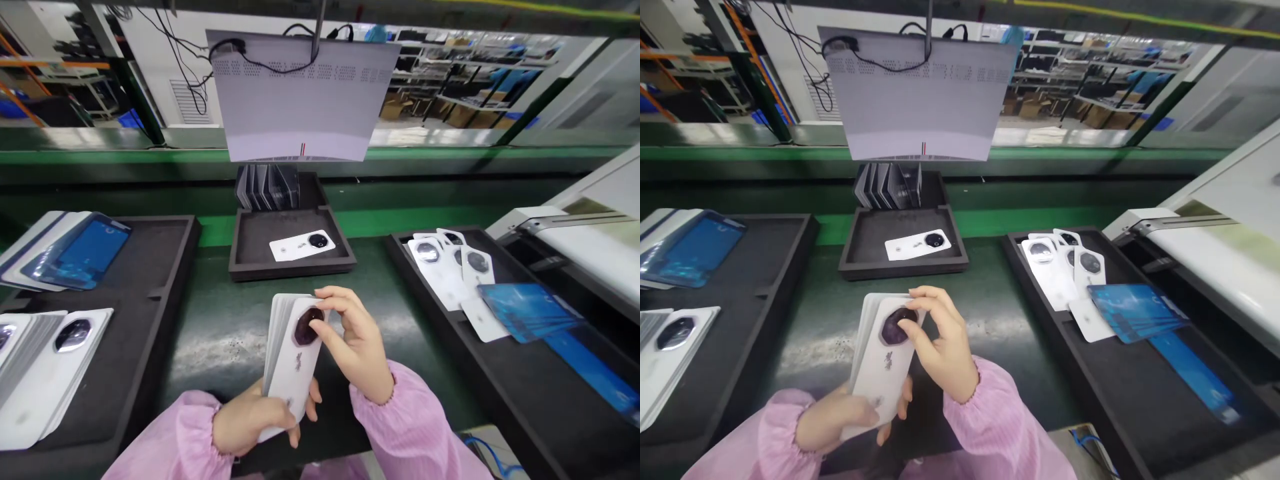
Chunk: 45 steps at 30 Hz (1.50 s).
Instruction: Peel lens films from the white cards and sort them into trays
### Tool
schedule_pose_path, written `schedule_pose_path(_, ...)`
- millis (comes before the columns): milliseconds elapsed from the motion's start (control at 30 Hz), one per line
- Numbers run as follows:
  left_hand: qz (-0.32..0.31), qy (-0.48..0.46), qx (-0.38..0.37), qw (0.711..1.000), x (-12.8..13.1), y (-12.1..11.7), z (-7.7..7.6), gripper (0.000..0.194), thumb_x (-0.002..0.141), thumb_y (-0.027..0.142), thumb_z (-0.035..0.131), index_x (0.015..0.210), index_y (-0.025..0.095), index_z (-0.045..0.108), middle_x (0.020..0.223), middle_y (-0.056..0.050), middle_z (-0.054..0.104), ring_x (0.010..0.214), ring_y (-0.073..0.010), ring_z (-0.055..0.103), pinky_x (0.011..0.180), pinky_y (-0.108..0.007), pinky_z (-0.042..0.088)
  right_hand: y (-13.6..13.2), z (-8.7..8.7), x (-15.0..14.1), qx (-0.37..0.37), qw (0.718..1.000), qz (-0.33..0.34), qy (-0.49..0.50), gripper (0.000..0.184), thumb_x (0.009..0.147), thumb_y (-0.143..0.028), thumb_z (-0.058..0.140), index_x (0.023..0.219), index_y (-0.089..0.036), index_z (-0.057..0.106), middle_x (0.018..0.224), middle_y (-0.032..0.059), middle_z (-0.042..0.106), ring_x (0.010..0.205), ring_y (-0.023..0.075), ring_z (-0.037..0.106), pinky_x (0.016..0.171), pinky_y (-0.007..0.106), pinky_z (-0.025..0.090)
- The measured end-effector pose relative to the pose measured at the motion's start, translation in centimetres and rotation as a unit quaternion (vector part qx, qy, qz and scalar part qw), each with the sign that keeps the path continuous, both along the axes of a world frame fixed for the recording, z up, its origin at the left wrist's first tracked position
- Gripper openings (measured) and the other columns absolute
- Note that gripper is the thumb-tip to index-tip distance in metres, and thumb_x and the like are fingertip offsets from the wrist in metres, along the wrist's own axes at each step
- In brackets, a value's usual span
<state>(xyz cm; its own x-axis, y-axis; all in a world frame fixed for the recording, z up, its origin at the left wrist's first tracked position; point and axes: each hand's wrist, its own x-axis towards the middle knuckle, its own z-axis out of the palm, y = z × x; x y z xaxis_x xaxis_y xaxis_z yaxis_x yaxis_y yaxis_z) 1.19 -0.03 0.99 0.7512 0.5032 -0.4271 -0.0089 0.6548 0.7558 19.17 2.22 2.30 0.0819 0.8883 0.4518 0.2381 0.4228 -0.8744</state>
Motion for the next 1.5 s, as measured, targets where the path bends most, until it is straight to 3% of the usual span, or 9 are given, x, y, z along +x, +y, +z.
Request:
schedule_pose_path(200,-0.05,0.101,0.074,0.991,-0.1,0.7,0.9,0.042,0.051,0.011,0.048,0.091,0.019,0.057,0.083,-0.001,0.057,0.064,-0.013,0.051,0.059,-0.026,0.04,0.5,0.7,1.3,-0.058,0.995,0.041,0.076,0.013,0.074,-0.016,0.067,0.083,-0.021,0.059,0.097,0.0051,0.058,0.094,0.0181,0.058,0.085,0.036,0.048)
schedule_pose_path(400,-0.065,0.135,0.095,0.984,-0.3,0.9,0.7,0.044,0.052,0.007,0.049,0.094,0.02,0.059,0.085,0.001,0.057,0.065,-0.0116,0.051,0.06,-0.025,0.041,0.4,1.2,2.1,-0.084,0.991,0.076,0.075,0.012,0.072,-0.019,0.069,0.069,-0.019,0.057,0.093,0.0049,0.059,0.088,0.0179,0.06,0.079,0.034,0.05)
schedule_pose_path(500,-0.047,0.066,0.053,0.995,-0.3,0.7,0.4,0.045,0.053,0.009,0.051,0.095,0.018,0.06,0.085,-0.002,0.059,0.062,-0.0121,0.053,0.059,-0.025,0.041,0.1,0.9,1.3,0.022,0.999,-0.027,-0.002,0.012,0.073,-0.016,0.067,0.068,-0.021,0.057,0.093,0.0043,0.06,0.095,0.0206,0.059,0.081,0.038,0.049)
schedule_pose_path(600,-0.028,-0.055,-0.025,0.998,-0.2,0.5,0.2,0.046,0.052,0.016,0.05,0.096,0.012,0.063,0.083,-0.008,0.062,0.057,-0.015,0.056,0.054,-0.027,0.042,-0.4,0.2,0.1,0.2,0.961,-0.105,-0.158,0.017,0.074,-0.01,0.063,0.073,-0.027,0.058,0.086,-0.0003,0.066,0.101,0.0215,0.059,0.092,0.045,0.042)
schedule_pose_path(667,-0.023,-0.108,-0.057,0.992,-0.2,0.4,0.2,0.047,0.049,0.018,0.049,0.092,0.008,0.066,0.08,-0.011,0.063,0.052,-0.0161,0.057,0.049,-0.026,0.04,-0.7,-0.4,-0.5,0.271,0.933,-0.051,-0.23,0.017,0.079,-0.01,0.057,0.08,-0.027,0.059,0.083,-0.0025,0.07,0.096,0.019,0.063,0.098,0.046,0.036)
schedule_pose_path(800,-0.012,-0.157,-0.085,0.984,-0.2,0.3,0.4,0.048,0.046,0.017,0.047,0.088,0.003,0.068,0.078,-0.015,0.064,0.051,-0.018,0.058,0.044,-0.025,0.038,-1.2,-0.5,-0.6,0.346,0.902,0.03,-0.256,0.014,0.088,-0.018,0.045,0.088,-0.02,0.059,0.085,0.005,0.073,0.103,0.0207,0.063,0.101,0.046,0.035)
schedule_pose_path(1033,0.009,-0.181,-0.114,0.977,-0.3,0.1,0.6,0.038,0.047,0.012,0.046,0.078,0.007,0.068,0.071,-0.011,0.067,0.051,-0.0186,0.06,0.043,-0.024,0.039,-1.7,0.2,0.1,0.37,0.882,0.067,-0.285,0.01,0.085,-0.024,0.05,0.082,-0.021,0.06,0.085,0.0069,0.074,0.106,0.0235,0.061,0.093,0.044,0.047)
schedule_pose_path(1233,-0.002,-0.182,-0.132,0.974,-0.5,0.0,0.0,0.045,0.046,0.012,0.047,0.085,0.008,0.069,0.08,-0.009,0.069,0.055,-0.017,0.062,0.048,-0.026,0.045,-1.8,-1.3,0.0,0.385,0.883,0.076,-0.258,0.005,0.08,-0.026,0.057,0.08,-0.022,0.06,0.095,0.0075,0.072,0.11,0.0254,0.059,0.094,0.046,0.048)
schedule_pose_path(1500,0.009,-0.171,-0.155,0.973,-0.6,0.0,-0.4,0.05,0.046,0.011,0.047,0.09,0.007,0.07,0.077,-0.009,0.07,0.06,-0.0202,0.064,0.053,-0.029,0.048,-1.7,-0.8,0.0,0.384,0.884,0.086,-0.252,0.006,0.08,-0.021,0.057,0.084,-0.018,0.06,0.09,0.0093,0.073,0.11,0.0257,0.059,0.096,0.045,0.046)
